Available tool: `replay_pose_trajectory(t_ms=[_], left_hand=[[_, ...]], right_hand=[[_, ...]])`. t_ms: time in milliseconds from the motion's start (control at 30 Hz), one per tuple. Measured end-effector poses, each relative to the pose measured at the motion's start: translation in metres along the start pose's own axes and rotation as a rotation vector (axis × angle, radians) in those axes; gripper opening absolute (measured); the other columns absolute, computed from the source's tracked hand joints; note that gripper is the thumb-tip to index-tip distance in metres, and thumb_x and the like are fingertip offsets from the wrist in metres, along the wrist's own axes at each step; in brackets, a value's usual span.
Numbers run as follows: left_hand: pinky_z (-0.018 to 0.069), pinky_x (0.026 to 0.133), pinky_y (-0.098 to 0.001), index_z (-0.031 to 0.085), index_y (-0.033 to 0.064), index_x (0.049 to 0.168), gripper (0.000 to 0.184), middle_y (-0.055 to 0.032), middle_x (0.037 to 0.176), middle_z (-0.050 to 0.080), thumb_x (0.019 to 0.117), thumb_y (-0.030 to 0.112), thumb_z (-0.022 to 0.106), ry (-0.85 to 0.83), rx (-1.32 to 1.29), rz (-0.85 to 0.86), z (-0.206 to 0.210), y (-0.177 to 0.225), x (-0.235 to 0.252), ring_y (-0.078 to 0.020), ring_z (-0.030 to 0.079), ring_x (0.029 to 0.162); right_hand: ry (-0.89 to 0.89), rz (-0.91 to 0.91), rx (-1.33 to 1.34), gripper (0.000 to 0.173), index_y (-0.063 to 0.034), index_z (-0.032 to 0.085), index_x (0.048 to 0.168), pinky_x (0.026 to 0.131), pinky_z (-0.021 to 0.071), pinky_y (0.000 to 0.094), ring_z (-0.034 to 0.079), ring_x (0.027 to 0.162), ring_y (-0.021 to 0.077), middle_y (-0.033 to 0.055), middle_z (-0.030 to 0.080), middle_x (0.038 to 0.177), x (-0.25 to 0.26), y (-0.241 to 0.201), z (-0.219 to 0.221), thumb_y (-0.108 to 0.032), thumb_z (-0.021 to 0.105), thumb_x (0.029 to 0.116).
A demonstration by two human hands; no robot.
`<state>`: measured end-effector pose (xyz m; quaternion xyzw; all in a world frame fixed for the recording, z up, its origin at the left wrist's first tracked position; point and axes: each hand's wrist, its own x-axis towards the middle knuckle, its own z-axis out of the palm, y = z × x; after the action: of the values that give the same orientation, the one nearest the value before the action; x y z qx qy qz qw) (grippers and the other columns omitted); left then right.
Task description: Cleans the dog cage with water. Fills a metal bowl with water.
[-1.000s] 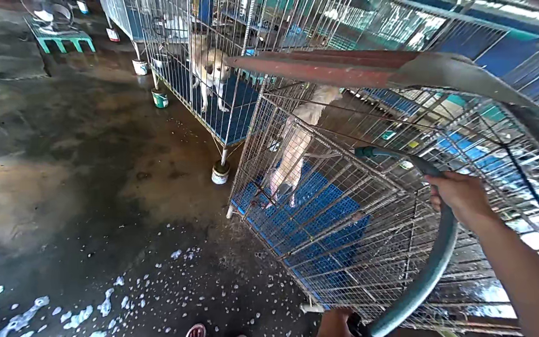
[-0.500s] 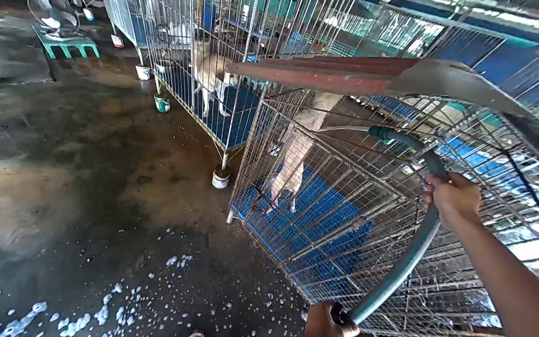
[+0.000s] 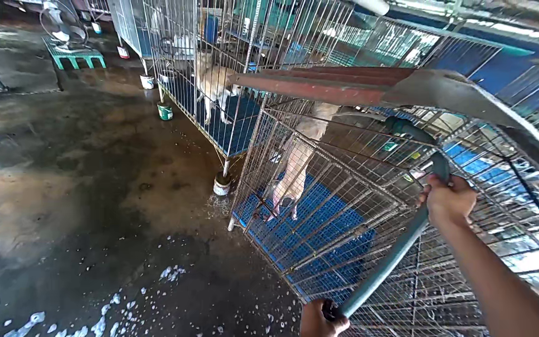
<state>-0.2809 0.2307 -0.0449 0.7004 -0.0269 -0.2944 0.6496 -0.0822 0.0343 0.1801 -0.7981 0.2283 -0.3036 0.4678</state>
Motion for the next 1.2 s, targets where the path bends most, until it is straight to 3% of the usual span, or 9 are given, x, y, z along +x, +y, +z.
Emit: replay_pose_trajectory(t_ms=[300, 633, 800, 1200], left_hand=[[0.0544, 0.087, -0.053, 0.067, -0.0038, 0.119, 0.043, -0.023, 0.103, 0.071, 0.0946, 0.03, 0.074, 0.019, -0.009, 0.007, -0.005, -0.002, 0.005, -0.034, 0.07, 0.09], [0.0541, 0.084, -0.0516, 0.067, -0.0022, 0.119, 0.042, -0.0207, 0.1, 0.071, 0.0962, 0.032, 0.072, 0.009, 0.015, -0.023, -0.008, 0.001, 0.011, -0.0318, 0.069, 0.086], [0.0537, 0.087, -0.0514, 0.068, -0.0029, 0.118, 0.041, -0.021, 0.102, 0.071, 0.0961, 0.031, 0.072, 0.011, 0.016, -0.016, -0.008, 0.001, 0.012, -0.0318, 0.069, 0.089], [0.0549, 0.08, -0.048, 0.068, -0.0005, 0.119, 0.04, -0.0183, 0.099, 0.071, 0.0961, 0.032, 0.072, 0.029, -0.008, 0.0, -0.007, -0.004, 0.018, -0.0281, 0.068, 0.082]], right_hand=[[0.043, -0.022, 0.022, 0.035, -0.0015, 0.05, 0.135, 0.049, 0.0469, 0.0246, 0.047, 0.05, 0.0059, 0.0011, 0.048, 0.077, 0.0, 0.002, 0.004, -0.023, 0.053, 0.1077], [0.069, -0.066, 0.121, 0.031, -0.0007, 0.05, 0.131, 0.047, 0.0474, 0.0221, 0.046, 0.047, 0.0032, -0.0011, 0.047, 0.075, 0.001, 0.005, 0.007, -0.02, 0.053, 0.1072], [0.078, -0.065, 0.103, 0.036, 0.001, 0.048, 0.137, 0.049, 0.0478, 0.0225, 0.049, 0.049, 0.0045, 0.0013, 0.049, 0.078, 0.001, 0.004, 0.007, -0.021, 0.052, 0.108], [0.106, -0.077, 0.076, 0.038, 0.0014, 0.049, 0.137, 0.051, 0.0485, 0.0244, 0.05, 0.051, 0.0055, 0.0027, 0.051, 0.081, 0.001, 0.006, 0.01, -0.022, 0.052, 0.1079]])
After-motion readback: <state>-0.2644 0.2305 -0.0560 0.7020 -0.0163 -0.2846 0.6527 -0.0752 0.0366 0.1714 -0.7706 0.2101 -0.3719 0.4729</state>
